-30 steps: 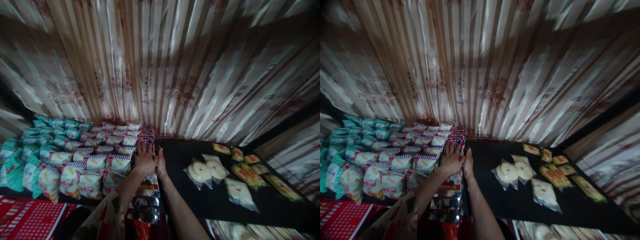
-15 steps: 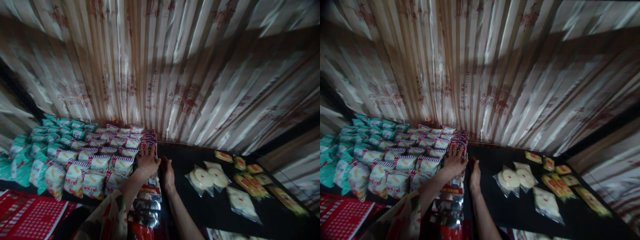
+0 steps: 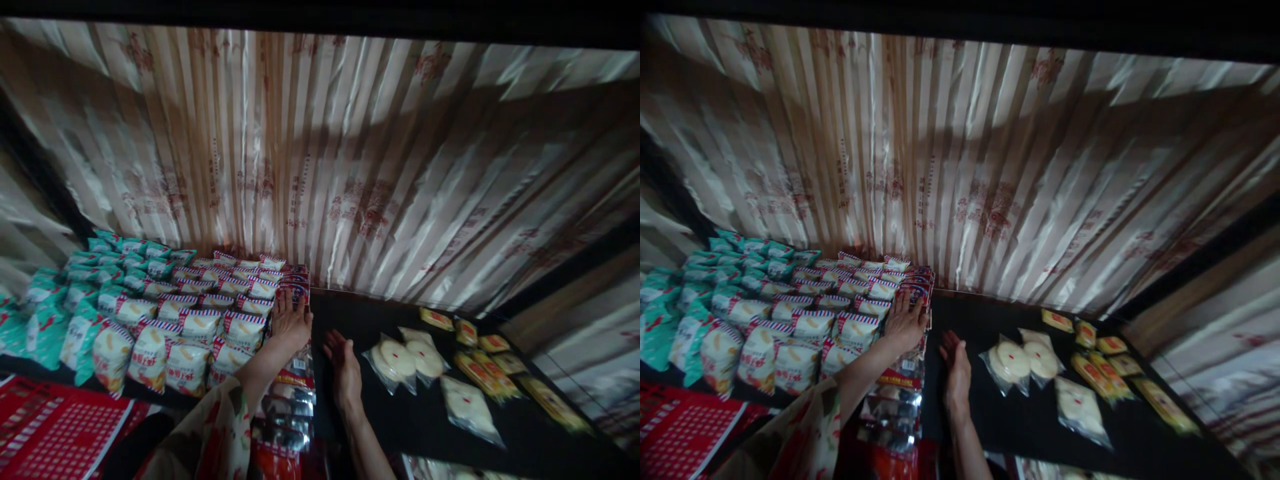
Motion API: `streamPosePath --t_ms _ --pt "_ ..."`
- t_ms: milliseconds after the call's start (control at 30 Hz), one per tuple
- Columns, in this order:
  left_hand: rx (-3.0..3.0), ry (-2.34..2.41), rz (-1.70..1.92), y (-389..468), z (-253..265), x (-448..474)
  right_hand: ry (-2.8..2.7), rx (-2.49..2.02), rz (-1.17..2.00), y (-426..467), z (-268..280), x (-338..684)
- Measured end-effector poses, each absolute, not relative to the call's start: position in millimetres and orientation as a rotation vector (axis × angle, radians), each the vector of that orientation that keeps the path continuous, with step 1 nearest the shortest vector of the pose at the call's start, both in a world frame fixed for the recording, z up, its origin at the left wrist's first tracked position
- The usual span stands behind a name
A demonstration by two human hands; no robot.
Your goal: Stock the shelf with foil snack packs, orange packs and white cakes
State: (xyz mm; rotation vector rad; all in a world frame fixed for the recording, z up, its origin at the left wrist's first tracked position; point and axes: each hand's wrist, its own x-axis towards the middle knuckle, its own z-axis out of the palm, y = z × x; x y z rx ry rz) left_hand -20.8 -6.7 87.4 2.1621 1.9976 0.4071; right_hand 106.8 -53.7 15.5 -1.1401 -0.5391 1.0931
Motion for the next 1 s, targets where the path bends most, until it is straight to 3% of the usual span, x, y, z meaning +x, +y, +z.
streamPosePath --t_ms 533,700,800,900,1000 --pt "2.186 1.936 0.517 -23 107 -19 -0.572 -1.209 1.018 -102 21 115" --pt "2.255 1.501 0.904 -88 122 -28 -0.605 -1.279 0.917 -151 24 98" --pt "2.260 1.055 1.040 -150 105 -45 -0.682 -1.373 0.873 -189 21 81" --pt "2.198 0.920 0.873 -213 65 -73 -0.692 -1.403 0.995 -222 7 64" --pt "2.037 1.146 0.431 -262 20 -106 -0.705 -1.473 1.229 -243 -20 45"
